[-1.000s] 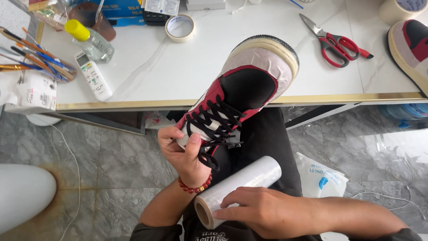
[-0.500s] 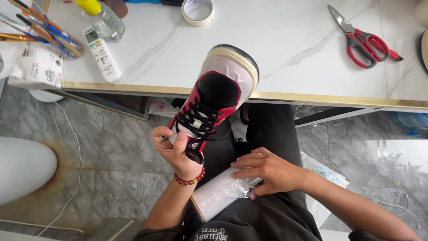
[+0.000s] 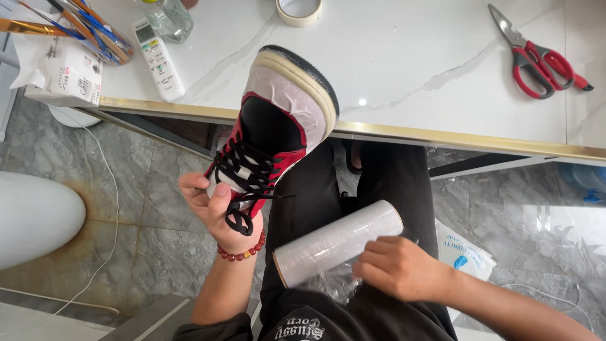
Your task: The recorder is wrapping a sneaker with plastic film.
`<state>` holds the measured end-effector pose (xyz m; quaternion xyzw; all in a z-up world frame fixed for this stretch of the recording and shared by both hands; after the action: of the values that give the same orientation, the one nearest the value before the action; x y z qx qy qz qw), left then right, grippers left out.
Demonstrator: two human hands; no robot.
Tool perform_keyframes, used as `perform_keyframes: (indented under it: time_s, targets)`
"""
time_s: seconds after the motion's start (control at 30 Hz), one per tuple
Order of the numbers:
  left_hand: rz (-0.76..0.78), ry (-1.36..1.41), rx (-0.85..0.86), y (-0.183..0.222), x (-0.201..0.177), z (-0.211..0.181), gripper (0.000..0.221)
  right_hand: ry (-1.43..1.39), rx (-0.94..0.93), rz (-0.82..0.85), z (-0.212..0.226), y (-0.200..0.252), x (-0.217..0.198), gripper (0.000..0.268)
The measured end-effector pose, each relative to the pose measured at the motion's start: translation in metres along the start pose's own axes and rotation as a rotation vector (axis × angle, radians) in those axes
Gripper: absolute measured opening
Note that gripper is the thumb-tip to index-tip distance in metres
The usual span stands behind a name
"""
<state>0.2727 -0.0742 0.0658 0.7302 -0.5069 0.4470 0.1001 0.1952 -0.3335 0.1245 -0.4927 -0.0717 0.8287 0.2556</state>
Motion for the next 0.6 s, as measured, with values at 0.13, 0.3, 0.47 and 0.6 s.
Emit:
perform_keyframes:
  time_s: [0.13,0.3,0.47,0.6]
  targets:
    - [0.014,0.01,0.016,-0.002,-0.004,-0.008,0.029,0.038,-0.034,-0.02,0.02,0.0,-0.018,0.022]
    - [0.006,-0.047,0.079,-0.004,-0.008,-0.029,0.023,0.232,-0.152,-0.127,0.052,-0.026,-0.064,0.025]
    - [0.047,-0.059,0.163,-0.016,-0.001,-0.061,0.024,0.243,-0.235,-0.077,0.081,-0.048,-0.1,0.025]
    - [0.073,-0.067,0.154,-0.019,0.002,-0.072,0.028,0.123,-0.185,0.005,0.103,-0.053,-0.126,0.024]
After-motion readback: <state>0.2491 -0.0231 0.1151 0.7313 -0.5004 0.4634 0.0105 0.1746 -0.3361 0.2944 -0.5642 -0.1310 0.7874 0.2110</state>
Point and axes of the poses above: each hand's wrist, its own y-axis away from the middle knuckle, its own x-axis out of the palm, z = x × y, the point moved 8 cm from there along -y, towards the middle knuckle, and after that the axes turned 3 degrees about -y, right-handed, at the moved point
